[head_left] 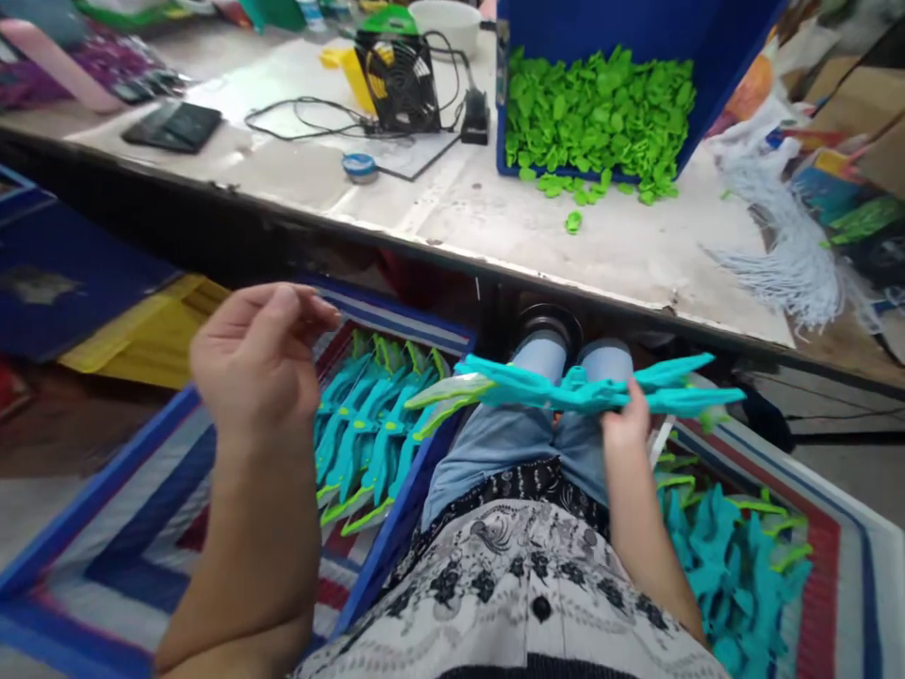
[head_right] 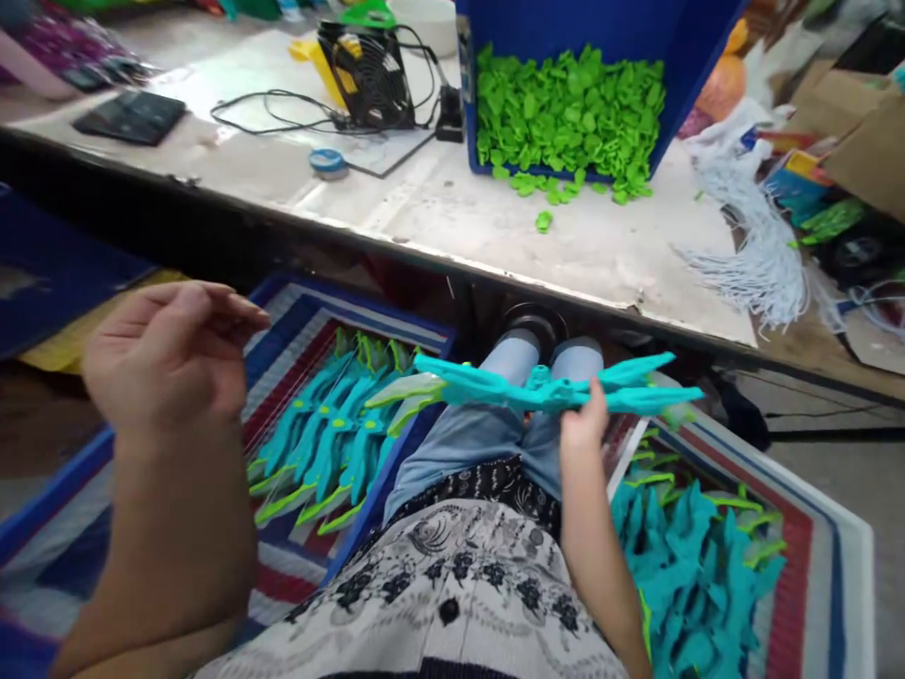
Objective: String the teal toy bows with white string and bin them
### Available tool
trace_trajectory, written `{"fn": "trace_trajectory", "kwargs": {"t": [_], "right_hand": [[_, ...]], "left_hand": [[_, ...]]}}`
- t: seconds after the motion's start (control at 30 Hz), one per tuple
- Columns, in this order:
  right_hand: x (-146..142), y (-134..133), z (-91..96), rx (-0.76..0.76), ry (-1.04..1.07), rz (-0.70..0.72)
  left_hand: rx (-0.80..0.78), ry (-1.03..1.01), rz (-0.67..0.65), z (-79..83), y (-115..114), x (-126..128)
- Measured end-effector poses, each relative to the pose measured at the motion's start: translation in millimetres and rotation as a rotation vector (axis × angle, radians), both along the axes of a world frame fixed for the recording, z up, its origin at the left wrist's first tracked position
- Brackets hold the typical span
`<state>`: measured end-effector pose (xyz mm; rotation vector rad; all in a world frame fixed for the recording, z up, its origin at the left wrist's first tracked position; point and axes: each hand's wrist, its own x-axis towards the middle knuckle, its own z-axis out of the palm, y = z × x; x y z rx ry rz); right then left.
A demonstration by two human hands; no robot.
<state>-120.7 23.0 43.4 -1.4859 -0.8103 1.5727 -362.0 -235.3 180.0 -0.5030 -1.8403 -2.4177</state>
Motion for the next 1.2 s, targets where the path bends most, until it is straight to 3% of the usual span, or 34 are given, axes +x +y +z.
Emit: {"fn": "trace_trajectory", "kwargs": {"t": [0.07, 0.13, 0.27, 0.37, 0.43, 0.53, 0.63, 0.7, 0.73, 0.8, 0.87, 0.93, 1.07, 1.13, 1.2], "right_hand": [[-14.5, -8.0, -15.7, -0.084, 0.099, -0.181], [-12.6, -12.4, -22.6, -0.089, 0.183, -0.203], [17.1, -33.9, -25.6, -0.162, 0.203, -0.181], [35.4, -58.6, -27.6, -0.256, 0.2, -0.254], [44.0, -72.8, -28.0, -0.301, 0.276, -0.193], [61.2, -85.6, -24.5, -0.372, 0.305, 0.07], [83.1, -79.5, -10.4, -0.422, 0.056, 0.564], [88.0, -58.4, 8.2, -0.298, -0.211, 0.958], [83.5, -42.2, 20.1, -0.148, -0.334, 1.105], [56.8, 0.0, 45.4, 0.281, -0.5, 1.211], [6.6, 50.2, 66.9, 0.715, -0.586, 1.092], [-59.1, 101.3, 79.6, 0.948, -0.65, 0.971], [-185.4, 179.7, 81.0, 0.989, -0.896, 0.864], [-224.6, 200.2, 76.0, 1.035, -0.955, 0.894], [-242.9, 209.8, 69.7, 1.035, -1.015, 0.956]], "left_hand": [[-0.085, -0.023, -0.131, -0.9, 25.3, 13.4], [-0.303, 0.001, -0.356, -12.6, 60.4, 29.6], [-0.928, 0.363, -0.84, -61.9, 134.2, 67.8], [-1.355, 0.674, -0.991, -101.6, 169.5, 92.2], [-1.509, 0.804, -1.033, -118.4, 181.3, 100.3], [-1.558, 0.839, -1.081, -127.4, 192.2, 100.4], [-1.466, 0.808, -1.1, -130.0, 204.4, 94.3], [-1.4, 0.762, -1.152, -135.3, 213.0, 90.2], [-1.376, 0.712, -1.196, -139.1, 216.9, 88.3], [-1.319, 0.599, -1.282, -147.1, 223.2, 84.5], [-1.261, 0.534, -1.334, -152.4, 227.6, 80.3], [-1.245, 0.527, -1.366, -153.2, 230.9, 75.2], [-1.268, 0.504, -1.435, -146.9, 235.4, 64.6], [-1.252, 0.455, -1.459, -145.1, 236.3, 60.6], [-1.231, 0.414, -1.469, -146.3, 236.2, 57.9]]}}
